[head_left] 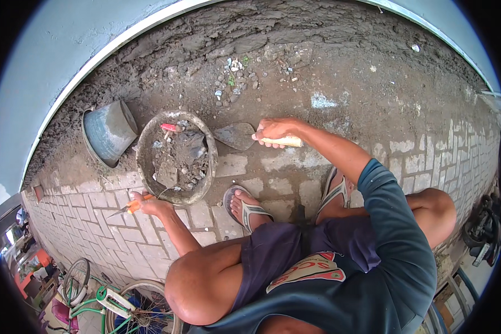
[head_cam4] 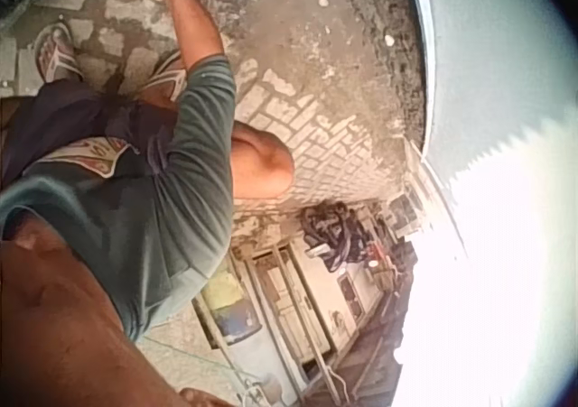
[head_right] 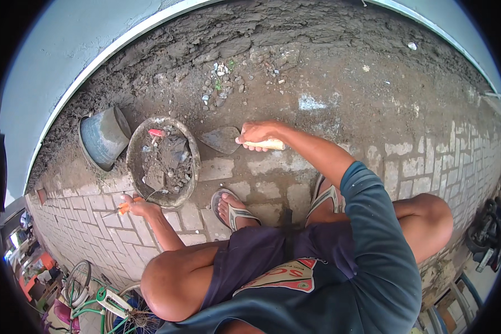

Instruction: Applying mortar to the base of an outdoor wall using a trowel.

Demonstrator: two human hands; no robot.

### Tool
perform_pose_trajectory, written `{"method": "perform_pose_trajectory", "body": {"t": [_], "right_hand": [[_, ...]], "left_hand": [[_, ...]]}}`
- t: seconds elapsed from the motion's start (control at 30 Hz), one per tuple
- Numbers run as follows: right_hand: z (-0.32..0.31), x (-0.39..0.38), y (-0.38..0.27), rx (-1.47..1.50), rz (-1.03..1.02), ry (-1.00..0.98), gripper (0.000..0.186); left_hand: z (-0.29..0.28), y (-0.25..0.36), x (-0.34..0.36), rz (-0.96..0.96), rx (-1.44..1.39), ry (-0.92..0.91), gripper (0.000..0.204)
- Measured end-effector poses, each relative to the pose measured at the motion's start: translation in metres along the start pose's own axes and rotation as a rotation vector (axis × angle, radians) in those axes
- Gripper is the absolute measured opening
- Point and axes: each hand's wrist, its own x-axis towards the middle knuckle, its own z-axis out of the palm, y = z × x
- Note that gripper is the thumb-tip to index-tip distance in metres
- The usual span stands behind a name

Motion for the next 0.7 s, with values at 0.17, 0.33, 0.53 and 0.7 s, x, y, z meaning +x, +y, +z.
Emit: {"method": "perform_pose_trajectory", "body": {"t": [0.17,0.33,0.53,0.7], "right_hand": [[0.022,-0.005,0.000,0.032,0.022,-0.050,0.039],[0.062,0.025,-0.022,0.004,-0.010,-0.146,0.041],[0.086,0.069,-0.060,0.021,-0.095,-0.074,0.041],[0.065,0.031,-0.044,-0.018,-0.118,0.106,0.040]], "left_hand": [[-0.018,0.033,0.071,-0.061,-0.003,-0.156,0.041],[-0.036,0.037,0.108,0.076,0.120,0.076,0.041],[-0.055,0.026,0.128,0.117,0.135,0.170,0.045],[-0.052,0.026,0.123,0.107,0.062,0.076,0.058]]}}
